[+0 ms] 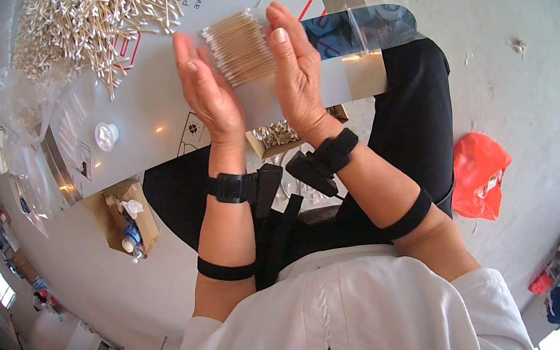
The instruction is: Aligning cotton swabs and preparing them for packaging using a metal guide and labels.
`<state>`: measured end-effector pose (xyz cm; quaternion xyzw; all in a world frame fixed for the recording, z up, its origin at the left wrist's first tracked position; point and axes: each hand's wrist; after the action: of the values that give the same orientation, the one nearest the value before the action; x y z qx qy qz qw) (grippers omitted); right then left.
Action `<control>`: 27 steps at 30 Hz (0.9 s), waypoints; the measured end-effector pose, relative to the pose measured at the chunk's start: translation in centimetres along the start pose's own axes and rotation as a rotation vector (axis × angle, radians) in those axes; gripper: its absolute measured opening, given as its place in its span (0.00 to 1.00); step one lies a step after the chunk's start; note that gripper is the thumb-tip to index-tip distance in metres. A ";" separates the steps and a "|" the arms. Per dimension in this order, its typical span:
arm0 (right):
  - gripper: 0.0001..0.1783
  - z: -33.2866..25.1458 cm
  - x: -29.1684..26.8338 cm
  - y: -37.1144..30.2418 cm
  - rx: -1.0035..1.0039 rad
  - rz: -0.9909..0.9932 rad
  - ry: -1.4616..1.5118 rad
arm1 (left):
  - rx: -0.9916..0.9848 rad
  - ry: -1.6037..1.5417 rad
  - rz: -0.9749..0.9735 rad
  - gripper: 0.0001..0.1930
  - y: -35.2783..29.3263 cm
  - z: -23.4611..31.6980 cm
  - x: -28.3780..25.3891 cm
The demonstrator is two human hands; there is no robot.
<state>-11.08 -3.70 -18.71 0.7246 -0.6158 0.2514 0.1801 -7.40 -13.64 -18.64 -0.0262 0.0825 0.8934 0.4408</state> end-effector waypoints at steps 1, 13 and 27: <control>0.28 -0.2 -0.2 0.5 -0.004 0.010 0.005 | 0.011 -0.013 0.046 0.37 0.4 -0.2 -0.3; 0.30 1.3 0.3 4.7 -0.033 -0.149 -0.108 | 0.020 -0.126 -0.041 0.37 4.1 -1.2 -0.5; 0.27 -1.6 -0.7 3.3 0.060 -0.034 -0.006 | 0.318 1.231 -0.469 0.44 -1.2 1.3 -1.4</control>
<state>-14.69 -2.79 -18.00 0.7408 -0.5962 0.2643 0.1607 -5.58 -13.83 -17.35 -0.4823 0.4410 0.5734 0.4941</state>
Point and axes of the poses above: each hand's wrist, its own y-axis towards the middle knuckle, its own x-axis out of the palm, z = x × y, and after that the axes turned 11 degrees about y, right-handed
